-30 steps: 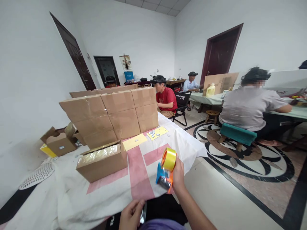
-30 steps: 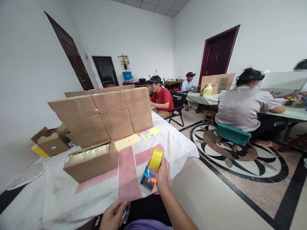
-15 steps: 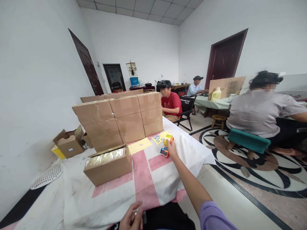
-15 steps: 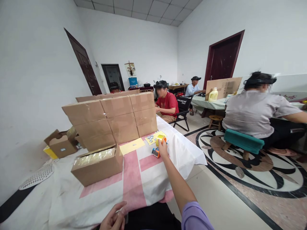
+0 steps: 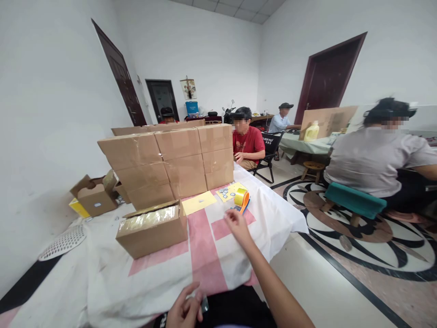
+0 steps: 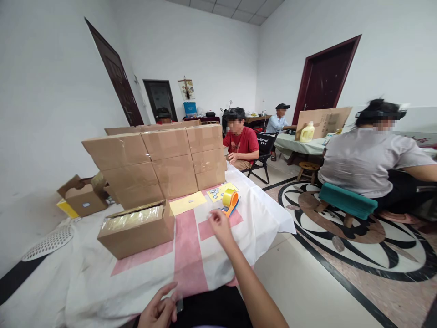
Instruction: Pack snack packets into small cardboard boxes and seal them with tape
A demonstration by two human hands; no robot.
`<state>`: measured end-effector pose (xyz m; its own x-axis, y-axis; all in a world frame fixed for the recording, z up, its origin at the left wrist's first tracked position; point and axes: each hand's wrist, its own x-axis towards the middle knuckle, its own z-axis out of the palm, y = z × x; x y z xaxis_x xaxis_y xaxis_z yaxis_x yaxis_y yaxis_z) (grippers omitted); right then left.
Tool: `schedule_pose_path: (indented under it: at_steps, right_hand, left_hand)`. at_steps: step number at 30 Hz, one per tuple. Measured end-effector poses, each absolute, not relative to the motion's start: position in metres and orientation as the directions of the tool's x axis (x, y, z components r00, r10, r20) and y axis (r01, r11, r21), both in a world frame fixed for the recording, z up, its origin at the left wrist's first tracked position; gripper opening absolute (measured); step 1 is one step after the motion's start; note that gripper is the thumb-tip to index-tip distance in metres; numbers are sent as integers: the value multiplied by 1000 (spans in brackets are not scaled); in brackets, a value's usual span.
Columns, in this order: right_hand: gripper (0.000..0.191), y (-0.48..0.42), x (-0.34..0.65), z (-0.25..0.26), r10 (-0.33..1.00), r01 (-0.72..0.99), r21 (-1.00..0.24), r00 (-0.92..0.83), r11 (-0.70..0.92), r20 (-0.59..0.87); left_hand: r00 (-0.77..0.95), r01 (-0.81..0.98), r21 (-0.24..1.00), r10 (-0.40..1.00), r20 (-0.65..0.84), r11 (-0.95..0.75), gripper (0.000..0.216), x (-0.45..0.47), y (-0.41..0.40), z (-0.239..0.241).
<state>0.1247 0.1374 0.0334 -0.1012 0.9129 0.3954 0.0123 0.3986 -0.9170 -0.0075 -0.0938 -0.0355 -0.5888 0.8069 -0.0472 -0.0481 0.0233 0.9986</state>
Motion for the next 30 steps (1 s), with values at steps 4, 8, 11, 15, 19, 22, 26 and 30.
schedule_pose_path:
  at_steps: [4, 8, 11, 15, 19, 22, 26, 30]
  right_hand:
    - [25, 60, 110, 57, 501, -56, -795, -749, 603, 433]
    - [17, 30, 100, 73, 272, 22, -590, -901, 807, 338]
    - [9, 28, 97, 78, 228, 59, -488, -928, 871, 294]
    - [8, 28, 97, 83, 208, 82, -409, -939, 909, 275]
    - [18, 27, 93, 81, 181, 95, -318, -950, 943, 253]
    - [10, 24, 88, 77, 134, 84, -209, -962, 974, 237]
    - [11, 13, 86, 81, 53, 34, -76, -965, 997, 256]
    - [11, 12, 98, 107, 127, 44, -206, -903, 978, 410]
  left_hand:
    - [-572, -10, 1000, 820, -30, 29, 68, -6, -97, -32]
    - [-549, 23, 998, 835, -38, 60, 63, -10, -103, -30]
    - [-530, 60, 995, 847, -36, 80, 62, -19, -107, -28]
    - [-511, 133, 987, 859, -10, 91, 58, -33, -110, -28]
    - [-501, 178, 980, 866, 11, 91, 55, -39, -112, -31]
    - [-509, 150, 982, 861, -21, 113, 61, -40, -110, -36]
    - [-554, 120, 961, 820, -144, 250, 110, -54, -104, -46]
    - [-603, 255, 908, 789, -118, 331, 114, -82, -108, -45]
